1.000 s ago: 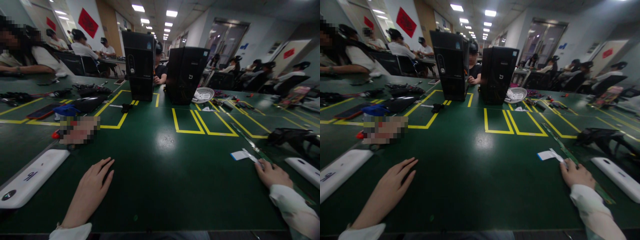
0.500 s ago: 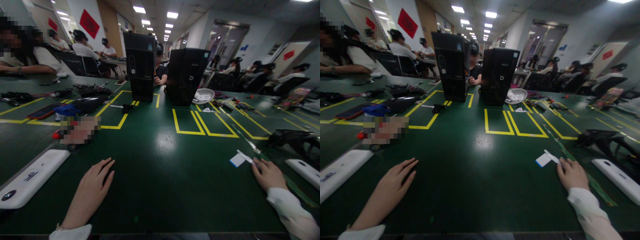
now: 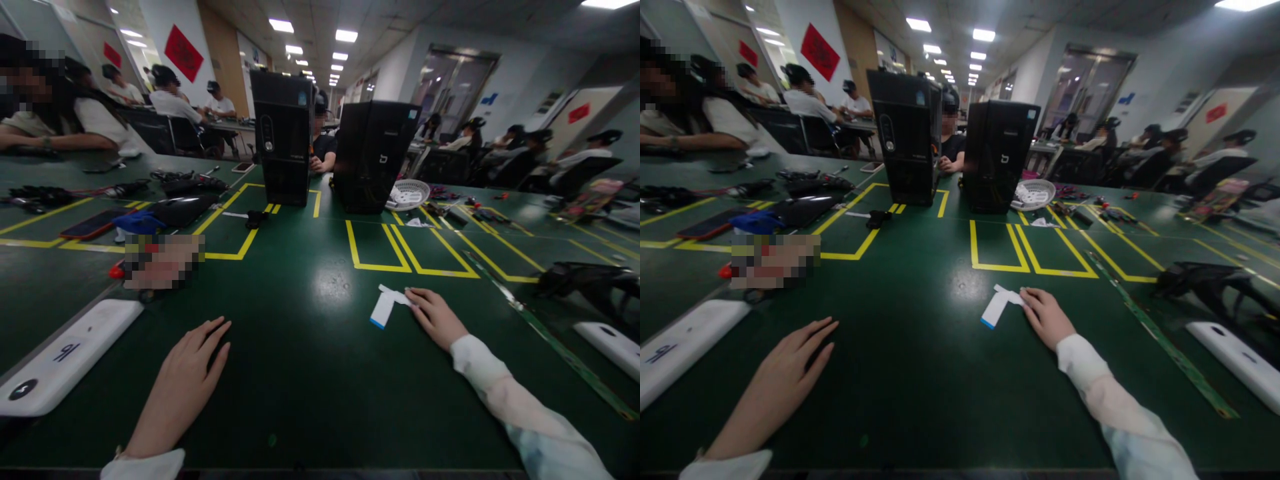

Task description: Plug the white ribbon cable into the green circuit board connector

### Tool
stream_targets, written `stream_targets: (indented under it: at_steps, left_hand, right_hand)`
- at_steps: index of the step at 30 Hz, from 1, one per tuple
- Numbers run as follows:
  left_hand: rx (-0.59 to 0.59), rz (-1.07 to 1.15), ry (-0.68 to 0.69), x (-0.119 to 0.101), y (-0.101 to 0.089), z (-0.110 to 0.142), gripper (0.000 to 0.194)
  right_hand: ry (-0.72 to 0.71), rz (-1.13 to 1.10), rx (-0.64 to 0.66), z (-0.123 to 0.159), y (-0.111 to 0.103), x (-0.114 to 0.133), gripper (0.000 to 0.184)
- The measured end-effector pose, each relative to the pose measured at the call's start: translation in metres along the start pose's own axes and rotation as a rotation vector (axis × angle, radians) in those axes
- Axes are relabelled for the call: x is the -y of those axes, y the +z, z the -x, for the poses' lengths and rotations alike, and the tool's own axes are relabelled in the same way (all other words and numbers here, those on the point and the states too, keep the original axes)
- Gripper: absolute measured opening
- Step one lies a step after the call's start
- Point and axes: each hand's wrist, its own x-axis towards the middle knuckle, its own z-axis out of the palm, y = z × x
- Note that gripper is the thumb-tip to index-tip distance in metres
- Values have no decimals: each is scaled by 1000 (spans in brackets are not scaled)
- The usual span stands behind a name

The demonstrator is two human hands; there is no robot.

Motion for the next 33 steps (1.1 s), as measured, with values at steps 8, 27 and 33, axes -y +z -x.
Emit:
stream_targets:
  at_steps: [8, 27, 33]
  left_hand:
    - [-22, -1, 2, -3, 0, 1, 58]
    - [22, -5, -37, -1, 0, 1, 58]
    - [20, -14, -36, -1, 0, 0, 58]
  right_hand:
    - [-386, -184, 90, -39, 31, 127, 37]
    - [-617, -315, 316, -42, 23, 195, 50]
    - [-631, -324, 353, -41, 22, 195, 57]
